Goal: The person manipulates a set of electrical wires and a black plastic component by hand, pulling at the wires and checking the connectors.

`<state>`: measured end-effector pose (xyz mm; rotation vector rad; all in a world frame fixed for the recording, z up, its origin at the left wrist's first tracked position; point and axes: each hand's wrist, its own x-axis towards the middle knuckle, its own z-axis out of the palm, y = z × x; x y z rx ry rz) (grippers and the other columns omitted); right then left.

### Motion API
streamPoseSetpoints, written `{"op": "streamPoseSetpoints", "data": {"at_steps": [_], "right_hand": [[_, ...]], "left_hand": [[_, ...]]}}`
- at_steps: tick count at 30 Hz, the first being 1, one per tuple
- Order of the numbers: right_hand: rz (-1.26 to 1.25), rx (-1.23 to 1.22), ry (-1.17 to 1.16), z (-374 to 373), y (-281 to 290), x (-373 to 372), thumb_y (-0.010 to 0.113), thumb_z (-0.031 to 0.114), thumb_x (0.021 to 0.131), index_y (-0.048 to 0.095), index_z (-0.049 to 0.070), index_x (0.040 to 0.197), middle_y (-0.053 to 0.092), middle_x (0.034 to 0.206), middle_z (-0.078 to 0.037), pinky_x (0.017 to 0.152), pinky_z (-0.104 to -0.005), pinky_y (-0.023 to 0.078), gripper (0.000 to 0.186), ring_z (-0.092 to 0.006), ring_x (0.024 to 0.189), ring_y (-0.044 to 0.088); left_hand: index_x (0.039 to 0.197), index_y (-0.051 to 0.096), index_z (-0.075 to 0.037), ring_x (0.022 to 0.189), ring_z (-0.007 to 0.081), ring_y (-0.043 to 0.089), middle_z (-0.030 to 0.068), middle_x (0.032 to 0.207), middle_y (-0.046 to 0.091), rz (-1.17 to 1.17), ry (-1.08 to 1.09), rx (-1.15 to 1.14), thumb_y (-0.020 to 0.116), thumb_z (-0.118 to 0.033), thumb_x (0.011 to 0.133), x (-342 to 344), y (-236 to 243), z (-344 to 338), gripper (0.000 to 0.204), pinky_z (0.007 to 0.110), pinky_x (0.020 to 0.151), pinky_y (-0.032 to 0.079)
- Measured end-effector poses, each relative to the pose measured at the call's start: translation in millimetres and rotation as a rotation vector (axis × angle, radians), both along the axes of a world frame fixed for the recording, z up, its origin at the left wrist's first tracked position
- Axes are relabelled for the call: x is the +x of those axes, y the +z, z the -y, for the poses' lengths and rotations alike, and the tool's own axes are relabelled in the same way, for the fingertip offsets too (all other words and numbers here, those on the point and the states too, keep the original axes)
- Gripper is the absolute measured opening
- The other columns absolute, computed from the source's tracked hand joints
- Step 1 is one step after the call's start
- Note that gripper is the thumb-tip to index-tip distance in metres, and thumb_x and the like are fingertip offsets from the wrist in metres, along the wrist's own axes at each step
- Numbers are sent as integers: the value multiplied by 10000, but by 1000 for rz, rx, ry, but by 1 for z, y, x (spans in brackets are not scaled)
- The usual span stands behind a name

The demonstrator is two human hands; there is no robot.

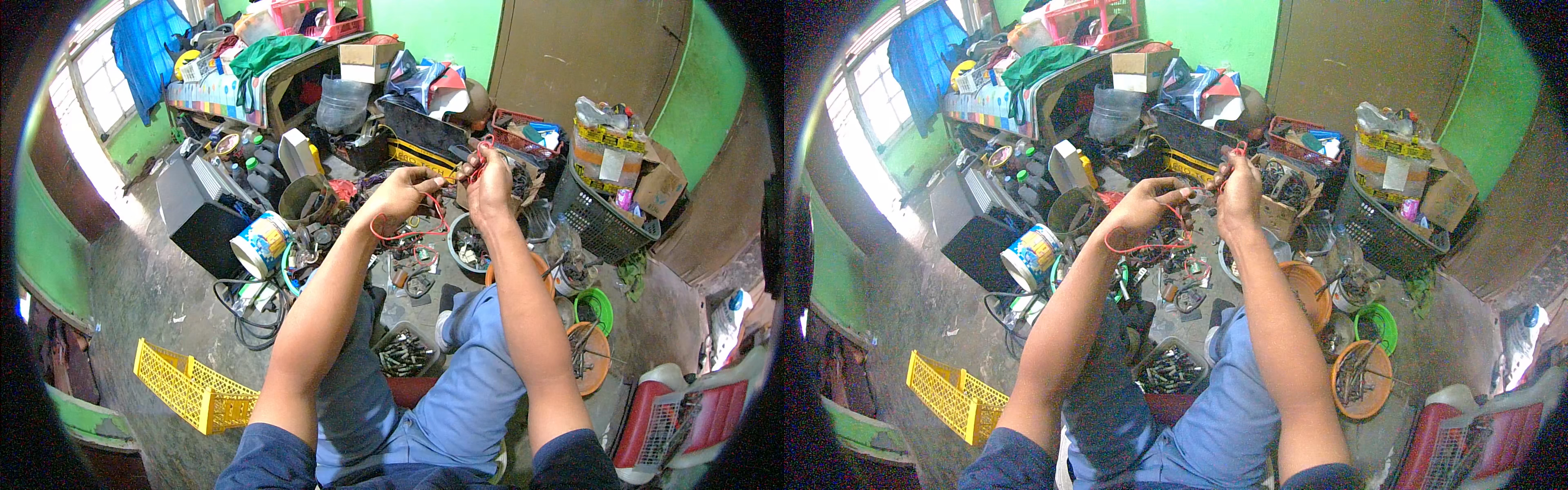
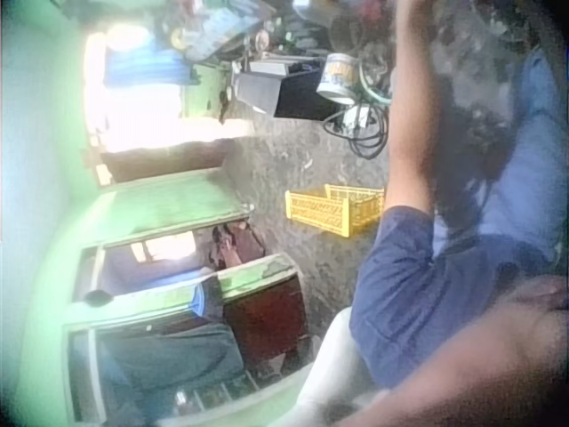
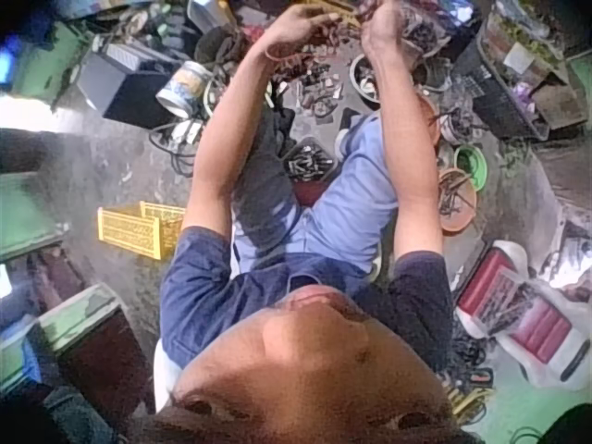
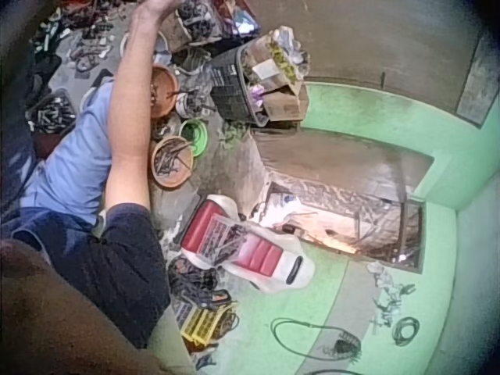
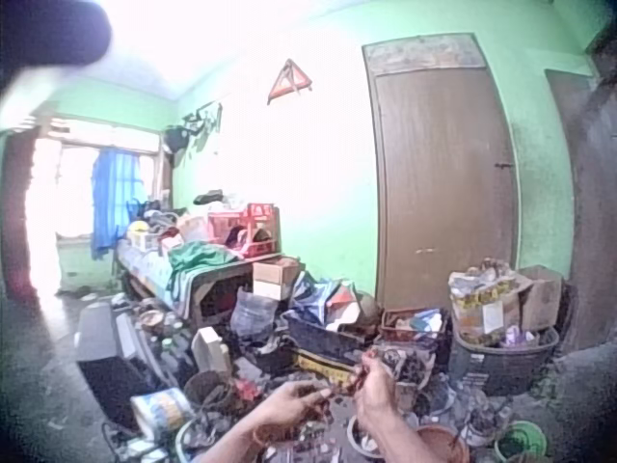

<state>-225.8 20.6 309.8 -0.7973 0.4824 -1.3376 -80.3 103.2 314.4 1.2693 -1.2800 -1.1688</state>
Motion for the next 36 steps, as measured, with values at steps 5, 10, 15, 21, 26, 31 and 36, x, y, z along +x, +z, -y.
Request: {"op": "streamPoseSetpoints", "data": {"at_steps": [5, 10, 15, 21, 26, 31, 36], "right_hand": [[-614, -447, -340, 4, -4, 2, 475, 284, 1047, 608, -7, 1073, 651, 865, -117, 752, -399, 499, 321, -229, 779, 618], [-748, -715, -533, -21, 14, -7, 517, 232, 1027, 617, -27, 1063, 684, 960, -210, 792, -427, 503, 280, -344, 892, 669], [-850, -873, -603, -19, 16, -20, 539, 189, 1008, 615, -24, 1038, 674, 958, -231, 780, -451, 505, 229, -395, 899, 662], [-1058, -1049, -337, -8, 4, -30, 543, 85, 959, 583, -44, 1009, 642, 944, -254, 783, -460, 486, 144, -438, 918, 622], [-1305, -1111, -183, -5, -6, -27, 513, 178, 972, 587, -36, 1036, 635, 1032, -261, 879, -512, 479, 235, -446, 997, 607], [-1304, -1031, -31, -19, 0, -25, 529, 264, 979, 605, -12, 1080, 658, 1025, -252, 848, -481, 491, 303, -416, 981, 635], [-1213, -944, 106, -19, 4, -29, 586, 330, 963, 664, 20, 1049, 693, 923, -232, 758, -456, 508, 331, -387, 858, 678]], "left_hand": [[1131, 651, -25, 695, 103, 596, -8, 781, 607, -17, -112, -29, 660, -249, 964, -2, -1, -6, 280, 282, 613, 501], [1166, 643, -41, 688, 85, 546, -17, 795, 602, 128, -259, -39, 649, -252, 971, -1, 7, -14, 287, 265, 623, 468], [1104, 649, 17, 759, 153, 594, 127, 851, 679, 711, -180, -304, 665, -242, 943, 10, -7, -5, 306, 355, 712, 492], [943, 730, -31, 842, 379, 669, 190, 879, 699, 914, 85, -389, 721, -242, 853, 15, 3, -9, 230, 443, 730, 521], [925, 743, -61, 770, 347, 645, 133, 815, 645, 974, 274, -640, 747, -214, 822, 17, 2, -10, 185, 437, 697, 500], [916, 752, -71, 722, 315, 641, 103, 803, 626, 945, 364, -730, 765, -183, 794, 16, 5, -14, 166, 409, 654, 499], [890, 755, -85, 778, 325, 666, 94, 853, 658, 877, 391, -707, 751, -285, 811, 14, 10, -18, 216, 418, 667, 521]]}}
